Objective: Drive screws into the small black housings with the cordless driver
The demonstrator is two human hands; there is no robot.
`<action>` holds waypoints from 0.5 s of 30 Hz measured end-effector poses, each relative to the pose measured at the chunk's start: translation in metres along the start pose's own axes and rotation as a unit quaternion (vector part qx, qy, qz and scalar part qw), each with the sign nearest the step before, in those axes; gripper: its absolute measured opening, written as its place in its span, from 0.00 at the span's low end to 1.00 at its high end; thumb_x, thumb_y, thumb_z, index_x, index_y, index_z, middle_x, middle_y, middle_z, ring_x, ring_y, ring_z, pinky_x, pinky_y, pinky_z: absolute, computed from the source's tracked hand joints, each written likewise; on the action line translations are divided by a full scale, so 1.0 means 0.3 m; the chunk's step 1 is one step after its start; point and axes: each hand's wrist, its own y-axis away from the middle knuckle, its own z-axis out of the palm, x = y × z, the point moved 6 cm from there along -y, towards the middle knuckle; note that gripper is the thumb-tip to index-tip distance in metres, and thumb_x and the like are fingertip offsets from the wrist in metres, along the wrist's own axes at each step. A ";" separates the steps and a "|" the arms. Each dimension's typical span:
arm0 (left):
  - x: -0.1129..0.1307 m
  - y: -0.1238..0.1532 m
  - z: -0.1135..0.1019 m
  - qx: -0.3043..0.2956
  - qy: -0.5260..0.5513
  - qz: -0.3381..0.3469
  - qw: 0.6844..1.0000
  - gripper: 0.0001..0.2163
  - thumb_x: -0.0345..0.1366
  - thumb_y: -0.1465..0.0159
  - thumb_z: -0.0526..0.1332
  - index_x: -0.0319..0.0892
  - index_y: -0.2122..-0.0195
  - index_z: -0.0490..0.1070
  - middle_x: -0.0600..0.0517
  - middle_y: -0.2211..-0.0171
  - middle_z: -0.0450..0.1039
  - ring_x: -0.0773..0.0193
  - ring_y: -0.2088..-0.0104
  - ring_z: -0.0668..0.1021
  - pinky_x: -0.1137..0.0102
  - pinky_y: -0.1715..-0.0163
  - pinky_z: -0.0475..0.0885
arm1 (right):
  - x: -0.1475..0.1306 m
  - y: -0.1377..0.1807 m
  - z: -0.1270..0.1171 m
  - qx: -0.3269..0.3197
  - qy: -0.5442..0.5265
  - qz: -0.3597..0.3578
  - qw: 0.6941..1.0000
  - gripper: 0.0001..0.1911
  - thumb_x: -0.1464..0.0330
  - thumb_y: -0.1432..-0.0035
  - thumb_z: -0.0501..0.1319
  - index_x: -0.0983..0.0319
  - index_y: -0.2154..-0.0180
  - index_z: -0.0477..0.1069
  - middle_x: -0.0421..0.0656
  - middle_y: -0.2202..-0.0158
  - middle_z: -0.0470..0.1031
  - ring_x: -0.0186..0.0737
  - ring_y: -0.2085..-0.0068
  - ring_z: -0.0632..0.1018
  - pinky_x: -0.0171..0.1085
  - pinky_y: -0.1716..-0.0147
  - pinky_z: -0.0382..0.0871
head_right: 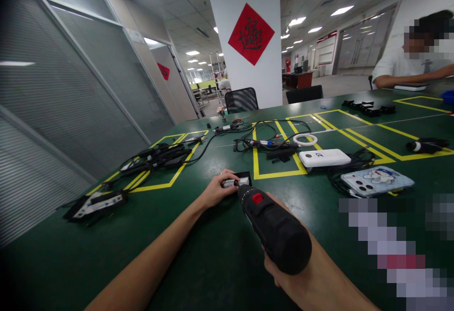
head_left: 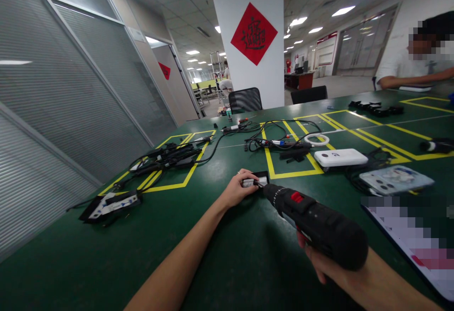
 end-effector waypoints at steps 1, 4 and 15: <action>0.001 0.000 0.000 0.001 0.000 -0.002 1.000 0.11 0.36 0.46 0.64 0.42 0.61 0.74 0.48 0.57 0.66 0.60 0.55 0.70 0.65 0.52 0.64 | -0.001 0.001 0.001 -0.001 -0.005 -0.002 1.000 0.10 0.61 0.56 0.61 0.59 0.72 0.75 0.37 0.82 0.71 0.35 0.78 0.72 0.32 0.77 0.70; 0.004 -0.001 -0.001 -0.001 0.003 -0.004 1.000 0.11 0.35 0.46 0.64 0.42 0.61 0.74 0.48 0.57 0.66 0.60 0.55 0.70 0.64 0.51 0.64 | -0.015 0.004 0.001 0.002 -0.029 -0.014 0.999 0.14 0.62 0.54 0.60 0.60 0.65 0.75 0.36 0.83 0.70 0.35 0.80 0.71 0.31 0.78 0.69; 0.004 -0.001 0.000 0.001 0.003 -0.003 1.000 0.10 0.36 0.45 0.63 0.42 0.62 0.74 0.48 0.57 0.66 0.60 0.55 0.70 0.65 0.51 0.64 | -0.008 0.002 -0.002 0.012 -0.031 -0.007 0.999 0.15 0.63 0.53 0.61 0.59 0.62 0.75 0.36 0.83 0.71 0.37 0.79 0.74 0.32 0.77 0.72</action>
